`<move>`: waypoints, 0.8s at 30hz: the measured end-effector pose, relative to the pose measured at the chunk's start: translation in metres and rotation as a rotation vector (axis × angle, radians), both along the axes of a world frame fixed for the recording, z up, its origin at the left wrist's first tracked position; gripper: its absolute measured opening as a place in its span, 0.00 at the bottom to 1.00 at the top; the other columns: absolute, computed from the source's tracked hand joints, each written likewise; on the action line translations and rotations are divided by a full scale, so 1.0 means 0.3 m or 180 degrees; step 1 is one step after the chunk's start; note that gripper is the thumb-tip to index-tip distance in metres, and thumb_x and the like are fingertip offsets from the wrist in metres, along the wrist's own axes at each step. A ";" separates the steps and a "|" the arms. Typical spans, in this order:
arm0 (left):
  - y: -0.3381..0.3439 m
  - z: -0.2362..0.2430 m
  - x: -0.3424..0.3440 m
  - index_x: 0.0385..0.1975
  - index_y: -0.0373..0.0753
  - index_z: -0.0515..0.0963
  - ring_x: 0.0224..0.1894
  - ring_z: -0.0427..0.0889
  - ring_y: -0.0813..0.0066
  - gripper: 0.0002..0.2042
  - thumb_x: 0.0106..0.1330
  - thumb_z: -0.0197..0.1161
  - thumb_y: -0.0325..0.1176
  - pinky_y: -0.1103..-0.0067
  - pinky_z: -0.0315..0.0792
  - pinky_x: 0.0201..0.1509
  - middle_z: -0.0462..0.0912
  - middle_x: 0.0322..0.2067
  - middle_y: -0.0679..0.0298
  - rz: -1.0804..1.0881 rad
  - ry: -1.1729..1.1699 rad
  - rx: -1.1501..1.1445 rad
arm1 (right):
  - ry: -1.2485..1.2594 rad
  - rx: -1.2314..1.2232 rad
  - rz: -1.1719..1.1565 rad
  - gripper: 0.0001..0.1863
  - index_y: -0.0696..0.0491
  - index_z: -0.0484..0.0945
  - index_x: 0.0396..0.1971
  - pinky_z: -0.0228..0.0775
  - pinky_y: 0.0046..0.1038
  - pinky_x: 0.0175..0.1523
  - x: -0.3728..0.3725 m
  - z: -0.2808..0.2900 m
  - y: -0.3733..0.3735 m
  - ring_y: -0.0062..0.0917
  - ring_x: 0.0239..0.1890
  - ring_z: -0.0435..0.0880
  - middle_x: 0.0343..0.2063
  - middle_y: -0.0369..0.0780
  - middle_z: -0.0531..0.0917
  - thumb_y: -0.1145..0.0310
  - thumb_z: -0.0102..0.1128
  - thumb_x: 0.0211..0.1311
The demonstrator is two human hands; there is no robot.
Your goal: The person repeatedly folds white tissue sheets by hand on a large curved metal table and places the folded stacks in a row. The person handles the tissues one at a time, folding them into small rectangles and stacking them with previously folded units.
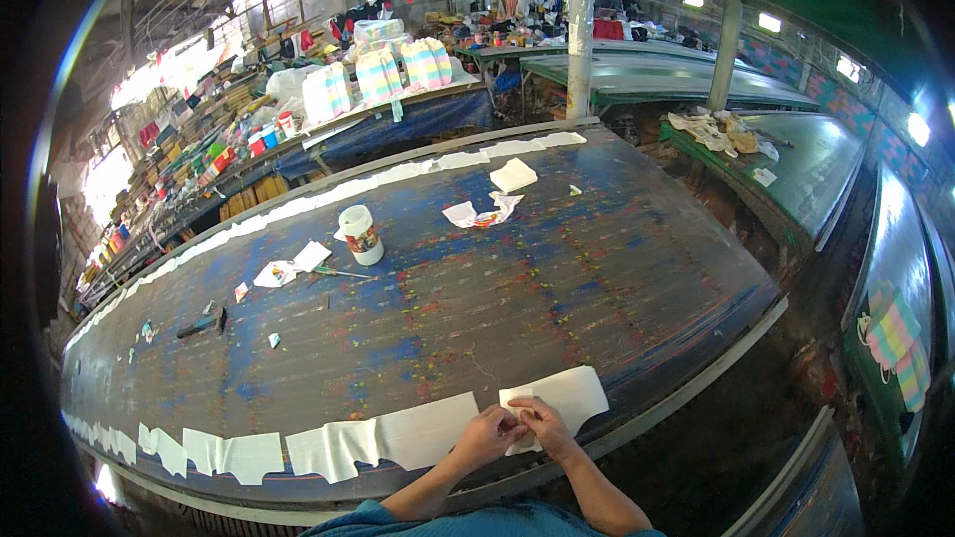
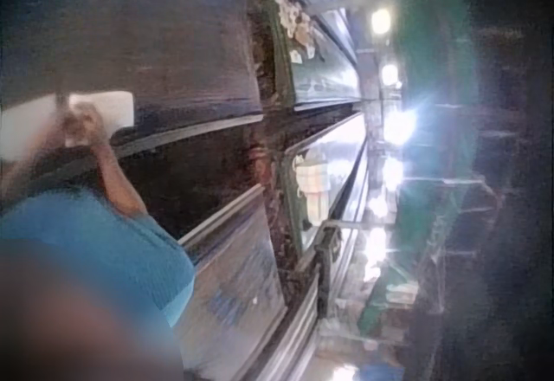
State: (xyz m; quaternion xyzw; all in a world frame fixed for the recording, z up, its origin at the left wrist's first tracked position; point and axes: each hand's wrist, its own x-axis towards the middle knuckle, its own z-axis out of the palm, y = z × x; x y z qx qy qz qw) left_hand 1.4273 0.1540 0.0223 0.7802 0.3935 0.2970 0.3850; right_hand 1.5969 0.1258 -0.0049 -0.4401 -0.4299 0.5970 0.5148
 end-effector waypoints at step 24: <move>-0.033 -0.043 0.227 0.34 0.30 0.78 0.34 0.75 0.78 0.07 0.58 0.60 0.26 0.80 0.69 0.42 0.80 0.30 0.64 0.0669 -0.1348 -0.2175 | -0.1266 0.0979 0.0542 0.08 0.56 0.82 0.36 0.69 0.31 0.51 0.300 -0.026 0.078 0.34 0.45 0.76 0.39 0.44 0.74 0.73 0.65 0.55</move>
